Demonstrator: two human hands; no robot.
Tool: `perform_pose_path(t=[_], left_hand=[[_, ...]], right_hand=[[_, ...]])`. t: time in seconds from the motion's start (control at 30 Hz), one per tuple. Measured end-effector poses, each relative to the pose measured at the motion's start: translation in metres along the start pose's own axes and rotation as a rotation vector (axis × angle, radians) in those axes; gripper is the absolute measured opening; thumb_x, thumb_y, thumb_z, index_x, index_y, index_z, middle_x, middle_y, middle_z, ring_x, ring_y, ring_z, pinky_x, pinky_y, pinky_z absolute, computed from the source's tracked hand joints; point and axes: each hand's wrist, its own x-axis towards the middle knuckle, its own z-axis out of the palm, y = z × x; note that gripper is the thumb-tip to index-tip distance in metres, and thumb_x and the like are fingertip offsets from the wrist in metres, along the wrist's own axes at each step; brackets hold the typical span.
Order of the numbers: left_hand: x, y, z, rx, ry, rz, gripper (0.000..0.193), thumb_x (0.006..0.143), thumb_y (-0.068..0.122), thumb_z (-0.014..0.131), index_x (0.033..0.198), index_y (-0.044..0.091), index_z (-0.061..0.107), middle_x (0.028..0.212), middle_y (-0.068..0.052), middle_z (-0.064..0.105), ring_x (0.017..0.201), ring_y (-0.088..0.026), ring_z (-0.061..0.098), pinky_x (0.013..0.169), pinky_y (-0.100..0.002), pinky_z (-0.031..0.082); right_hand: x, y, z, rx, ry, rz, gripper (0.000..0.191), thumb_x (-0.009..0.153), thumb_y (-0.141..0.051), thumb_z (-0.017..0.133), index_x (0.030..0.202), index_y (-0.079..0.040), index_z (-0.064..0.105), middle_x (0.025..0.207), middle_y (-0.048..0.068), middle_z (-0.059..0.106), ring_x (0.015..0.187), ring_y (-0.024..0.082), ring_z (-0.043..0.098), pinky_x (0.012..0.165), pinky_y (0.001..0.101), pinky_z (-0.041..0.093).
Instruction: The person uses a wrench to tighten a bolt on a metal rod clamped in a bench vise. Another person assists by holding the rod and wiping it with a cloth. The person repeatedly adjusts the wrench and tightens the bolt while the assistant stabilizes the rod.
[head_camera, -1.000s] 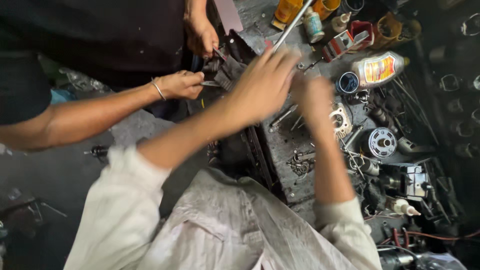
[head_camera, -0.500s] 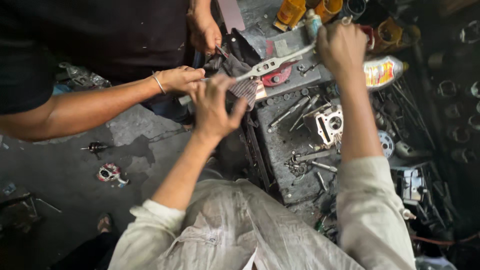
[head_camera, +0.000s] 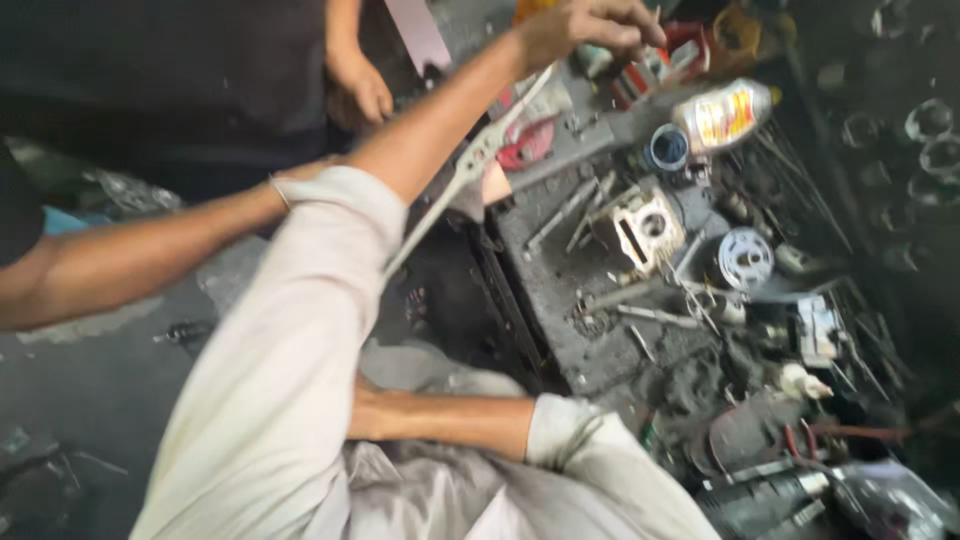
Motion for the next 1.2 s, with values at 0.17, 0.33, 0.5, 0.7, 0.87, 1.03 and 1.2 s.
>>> perform_pose_path(t=[0.17,0.33,0.5,0.7,0.87,1.03,1.2], left_hand=[[-0.082,0.055,-0.051,0.370,0.117,-0.033,0.024,0.110,0.015,0.065,0.132,0.004,0.065,0.123,-0.008,0.073,0.113,-0.017,0.071,0.098,-0.032,0.057],[-0.191,0.149,-0.024,0.340,0.431,-0.298,0.019,0.111,0.011,0.058,0.126,0.002,0.065,0.114,-0.007,0.075,0.110,-0.016,0.072,0.099,-0.031,0.056],[-0.255,0.193,0.065,0.208,0.595,-0.548,0.018,0.106,0.009,0.059,0.116,0.001,0.070,0.110,-0.005,0.075,0.101,-0.013,0.070,0.090,-0.027,0.055],[-0.292,0.192,0.145,0.004,0.908,-0.531,0.018,0.104,0.005,0.059,0.119,0.000,0.068,0.123,-0.006,0.070,0.105,-0.012,0.067,0.088,-0.024,0.054],[-0.294,0.195,0.162,0.195,0.923,-0.398,0.018,0.102,-0.001,0.062,0.120,-0.001,0.066,0.130,-0.011,0.067,0.119,-0.018,0.066,0.101,-0.030,0.054],[-0.288,0.205,0.148,0.451,0.861,-0.440,0.018,0.100,-0.001,0.064,0.117,0.001,0.069,0.128,-0.013,0.069,0.111,-0.021,0.070,0.086,-0.029,0.058],[-0.283,0.211,0.137,0.460,0.847,-0.432,0.018,0.101,0.000,0.063,0.118,0.002,0.069,0.130,-0.013,0.067,0.113,-0.023,0.070,0.083,-0.030,0.059]], right_hand=[[0.007,0.024,-0.074,0.157,0.063,-0.217,0.023,0.094,-0.016,0.059,0.111,-0.006,0.070,0.097,0.013,0.077,0.087,0.029,0.077,0.080,0.0391,0.060],[-0.039,0.052,-0.149,0.264,-0.020,-0.044,0.020,0.096,-0.008,0.057,0.107,-0.007,0.073,0.072,0.010,0.072,0.064,0.015,0.072,0.064,0.0316,0.059],[-0.064,0.055,-0.223,0.125,0.647,-0.060,0.026,0.094,0.001,0.049,0.111,-0.003,0.068,0.081,0.002,0.067,0.068,0.009,0.065,0.062,0.0261,0.056],[-0.092,0.070,-0.265,0.385,0.818,-0.029,0.015,0.110,-0.006,0.051,0.114,-0.001,0.065,0.075,0.001,0.061,0.063,0.005,0.054,0.059,0.0220,0.044],[-0.090,0.072,-0.252,0.455,0.777,0.064,0.014,0.106,-0.006,0.052,0.111,-0.002,0.064,0.072,0.000,0.060,0.059,0.006,0.053,0.052,0.0224,0.042],[-0.086,0.078,-0.244,0.454,0.736,0.036,0.014,0.107,-0.005,0.052,0.112,-0.001,0.065,0.074,0.000,0.061,0.061,0.005,0.053,0.054,0.0217,0.042],[-0.095,0.086,-0.244,0.443,0.724,0.049,0.015,0.107,-0.006,0.052,0.112,-0.002,0.065,0.074,0.001,0.061,0.060,0.006,0.053,0.055,0.0220,0.043]])
